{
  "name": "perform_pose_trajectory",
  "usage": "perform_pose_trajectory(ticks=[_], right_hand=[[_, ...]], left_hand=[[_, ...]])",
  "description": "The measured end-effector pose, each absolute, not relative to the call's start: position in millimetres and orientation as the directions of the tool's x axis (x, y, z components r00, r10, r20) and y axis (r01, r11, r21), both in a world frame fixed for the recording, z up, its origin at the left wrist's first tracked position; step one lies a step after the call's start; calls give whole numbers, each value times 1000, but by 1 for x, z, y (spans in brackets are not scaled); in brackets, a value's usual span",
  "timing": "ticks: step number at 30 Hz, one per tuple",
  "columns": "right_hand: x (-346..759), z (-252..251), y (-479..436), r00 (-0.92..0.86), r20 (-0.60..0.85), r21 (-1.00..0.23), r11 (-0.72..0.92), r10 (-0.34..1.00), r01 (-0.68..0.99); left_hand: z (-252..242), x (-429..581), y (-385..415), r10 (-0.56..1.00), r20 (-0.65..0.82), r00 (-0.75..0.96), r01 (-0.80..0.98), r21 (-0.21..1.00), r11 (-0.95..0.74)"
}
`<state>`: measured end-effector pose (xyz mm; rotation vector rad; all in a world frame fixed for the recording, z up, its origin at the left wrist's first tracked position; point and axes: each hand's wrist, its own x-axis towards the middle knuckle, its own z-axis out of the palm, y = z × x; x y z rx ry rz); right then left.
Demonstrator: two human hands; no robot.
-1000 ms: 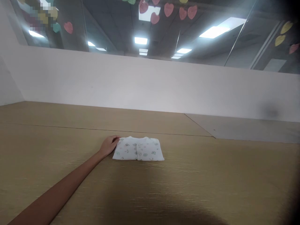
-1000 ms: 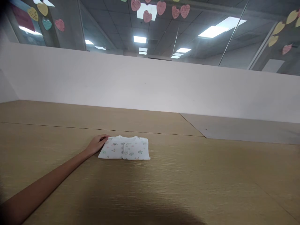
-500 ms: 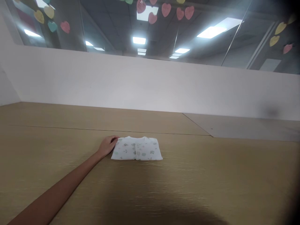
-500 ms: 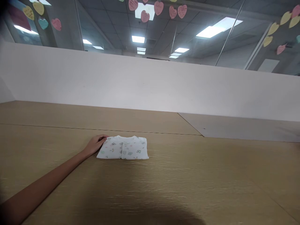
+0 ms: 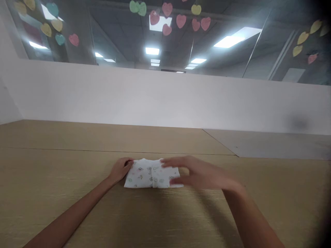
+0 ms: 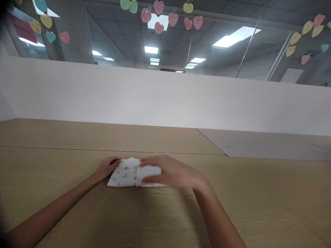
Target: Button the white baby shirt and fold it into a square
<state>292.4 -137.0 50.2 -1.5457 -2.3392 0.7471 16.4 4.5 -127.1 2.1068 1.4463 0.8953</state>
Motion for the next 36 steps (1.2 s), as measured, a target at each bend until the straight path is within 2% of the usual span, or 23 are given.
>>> perform_pose_trajectory(ticks=[3,5,7,13,15,17,21,24,27,29,32,36], right_hand=[[306,16,-82,-274,15,-508,243,962,826],[315,-16,-51,-150,34,-407,151,988,901],[318,-43,-35,-132,-11,-326,121,991,937],[312,-75,-30,-54,80,-258,73,995,963],[312,-74,-29,-30,107,-318,63,994,946],[312,-68,-28,-36,120,-474,89,992,876],[313,-42,-35,-44,162,-838,161,986,521],[313,-12,-49,-21,278,-920,272,960,280],[315,19,-67,37,400,-904,387,916,179],[316,38,-80,73,487,-857,460,870,232],[316,58,-97,96,638,-728,557,764,401],[316,68,-111,187,770,-585,560,610,587]], left_hand=[[-119,18,5,932,242,270,692,625,-363],[-116,18,8,929,228,290,703,609,-369],[-115,19,12,928,220,302,696,614,-372],[-104,20,18,909,156,387,527,772,-357],[-95,20,17,893,149,425,458,815,-354],[-85,20,15,877,171,449,416,829,-374],[-63,20,6,852,276,445,366,812,-454],[-43,19,-4,830,406,383,385,746,-543],[-20,16,-18,778,578,247,452,641,-620],[-3,15,-29,710,690,141,535,551,-641],[21,17,-47,592,805,31,683,416,-601],[47,20,-70,443,895,55,792,231,-565]])
